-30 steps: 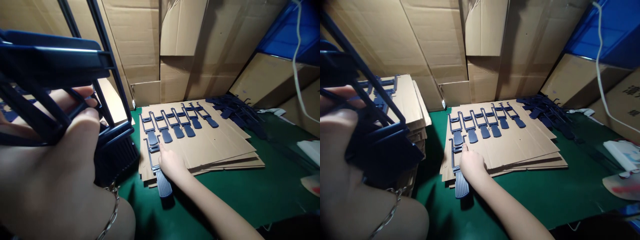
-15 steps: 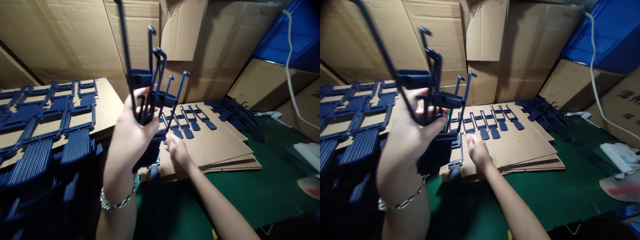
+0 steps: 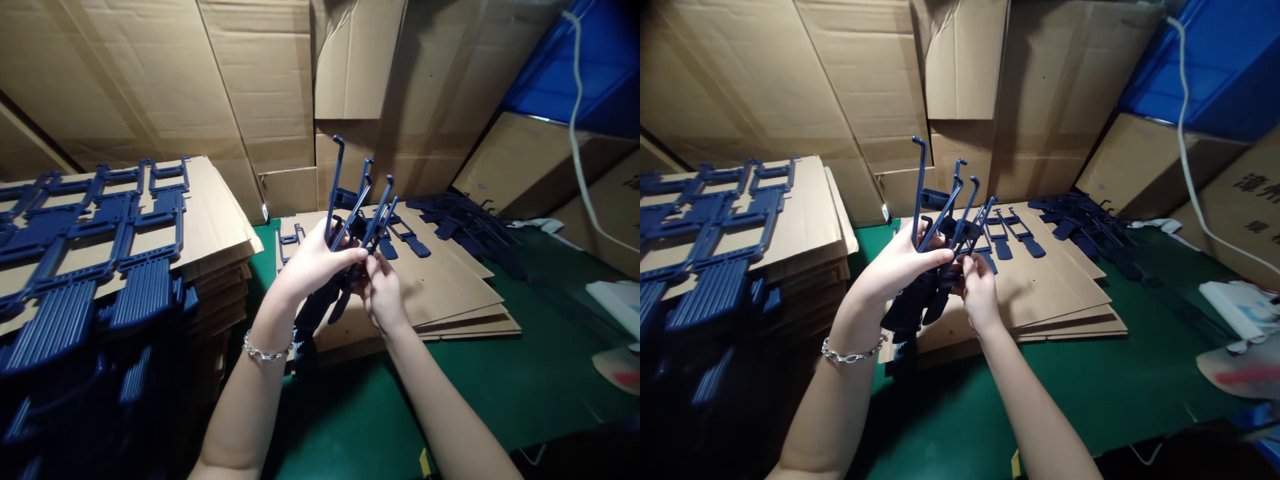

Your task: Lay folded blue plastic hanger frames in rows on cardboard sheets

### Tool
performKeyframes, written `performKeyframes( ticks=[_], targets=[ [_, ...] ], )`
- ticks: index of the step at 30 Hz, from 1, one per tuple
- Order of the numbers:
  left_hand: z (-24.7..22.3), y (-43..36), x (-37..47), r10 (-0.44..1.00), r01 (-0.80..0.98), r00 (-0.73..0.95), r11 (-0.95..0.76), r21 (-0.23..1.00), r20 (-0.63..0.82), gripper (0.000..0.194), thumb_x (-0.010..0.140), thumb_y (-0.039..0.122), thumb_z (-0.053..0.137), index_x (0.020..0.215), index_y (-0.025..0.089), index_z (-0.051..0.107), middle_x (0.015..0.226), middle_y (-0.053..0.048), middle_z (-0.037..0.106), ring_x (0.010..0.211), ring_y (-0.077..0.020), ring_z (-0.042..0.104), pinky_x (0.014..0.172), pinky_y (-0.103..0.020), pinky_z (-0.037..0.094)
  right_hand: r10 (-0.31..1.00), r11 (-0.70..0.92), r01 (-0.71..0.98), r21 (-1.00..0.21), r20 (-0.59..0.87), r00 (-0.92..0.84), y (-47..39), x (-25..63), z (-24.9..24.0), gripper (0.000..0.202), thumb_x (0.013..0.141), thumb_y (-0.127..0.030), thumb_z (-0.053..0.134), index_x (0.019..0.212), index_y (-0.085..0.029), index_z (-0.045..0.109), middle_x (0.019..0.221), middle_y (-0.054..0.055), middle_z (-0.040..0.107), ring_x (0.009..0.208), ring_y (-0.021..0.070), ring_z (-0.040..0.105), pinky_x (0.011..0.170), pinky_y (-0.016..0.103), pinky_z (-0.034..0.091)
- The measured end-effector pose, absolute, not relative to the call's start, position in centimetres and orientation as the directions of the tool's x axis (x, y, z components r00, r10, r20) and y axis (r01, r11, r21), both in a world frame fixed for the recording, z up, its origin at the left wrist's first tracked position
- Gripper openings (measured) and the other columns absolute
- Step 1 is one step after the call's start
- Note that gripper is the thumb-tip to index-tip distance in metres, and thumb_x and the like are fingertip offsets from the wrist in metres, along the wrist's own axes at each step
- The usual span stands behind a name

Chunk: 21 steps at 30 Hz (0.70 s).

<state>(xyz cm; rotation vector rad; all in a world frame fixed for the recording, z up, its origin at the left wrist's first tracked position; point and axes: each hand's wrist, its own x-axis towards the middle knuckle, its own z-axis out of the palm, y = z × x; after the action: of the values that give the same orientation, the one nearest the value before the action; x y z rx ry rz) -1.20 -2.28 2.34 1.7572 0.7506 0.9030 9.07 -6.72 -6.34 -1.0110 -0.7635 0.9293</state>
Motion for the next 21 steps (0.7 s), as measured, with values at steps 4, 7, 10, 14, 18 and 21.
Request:
performKeyframes(
  ticks=[4,7,10,14,18,21],
  targets=[
    [1.6,-1.4,-0.8,0.823,0.094,0.512,-0.338,0.937,0.246,0.015,0.067,0.016,0.06,0.08,0.017,0.052,0.077,-0.001,0.057,0.073,-0.0154,0.055,0.068,-0.027,0.046,0.906,0.214,-0.299,-0.93,0.075,0.416,-6.6,9.3,-6.1,0.029,0.079,-0.048,0.046,0.085,-0.02,0.045,0.079,0.003,0.06,0.067,0.0137,0.058,0.053,0.025,0.049],
    [1.8,-1.5,-1.1,0.85,0.153,0.424,-0.407,0.9,0.313,0.011,0.068,0.012,0.056,0.076,0.018,0.051,0.076,0.0,0.057,0.073,-0.0154,0.055,0.07,-0.028,0.045,0.919,0.174,-0.353,-0.919,0.024,0.392,-6.8,10.2,-5.7,0.032,0.073,-0.049,0.054,0.081,-0.019,0.044,0.071,0.001,0.058,0.059,0.0123,0.056,0.048,0.023,0.046],
    [3.0,-2.4,-2.2,0.858,0.216,0.275,-0.495,0.841,0.434,0.01,0.073,0.017,0.056,0.081,0.019,0.052,0.082,-0.001,0.06,0.079,-0.0174,0.057,0.075,-0.03,0.045,0.914,0.201,-0.345,-0.917,0.049,0.402,-7.3,11.9,-5.0,0.033,0.07,-0.048,0.058,0.079,-0.018,0.045,0.07,0.0,0.057,0.058,0.012,0.056,0.047,0.022,0.046],
    [5.1,-4.1,-4.6,0.791,0.361,-0.027,-0.563,0.744,0.611,0.014,0.075,0.02,0.057,0.088,0.019,0.052,0.089,-0.003,0.061,0.084,-0.0184,0.058,0.079,-0.033,0.046,0.922,0.296,-0.322,-0.899,0.181,0.342,-8.5,13.5,-4.0,0.027,0.067,-0.04,0.063,0.067,-0.017,0.048,0.091,0.003,0.058,0.092,0.0175,0.057,0.07,0.029,0.051],
    [6.3,-5.2,-6.5,0.54,0.55,-0.246,-0.606,0.574,0.805,0.03,0.068,0.011,0.059,0.098,0.013,0.052,0.085,0.0,0.062,0.077,-0.0136,0.059,0.078,-0.035,0.048,0.983,0.154,-0.31,-0.938,0.114,0.142,-9.3,12.7,-3.7,0.027,0.065,-0.036,0.066,0.064,-0.016,0.048,0.119,0.005,0.048,0.108,0.0215,0.049,0.08,0.033,0.05],
    [6.5,-5.4,-7.4,0.486,0.592,-0.229,-0.618,0.517,0.843,0.035,0.069,0.009,0.057,0.104,0.011,0.051,0.087,0.002,0.061,0.08,-0.0119,0.059,0.082,-0.036,0.047,1.0,0.024,-0.36,-0.933,0.021,0.013,-9.2,11.3,-3.9,0.03,0.064,-0.038,0.066,0.066,-0.016,0.047,0.119,0.005,0.047,0.097,0.0185,0.055,0.076,0.031,0.05]
  ],
)
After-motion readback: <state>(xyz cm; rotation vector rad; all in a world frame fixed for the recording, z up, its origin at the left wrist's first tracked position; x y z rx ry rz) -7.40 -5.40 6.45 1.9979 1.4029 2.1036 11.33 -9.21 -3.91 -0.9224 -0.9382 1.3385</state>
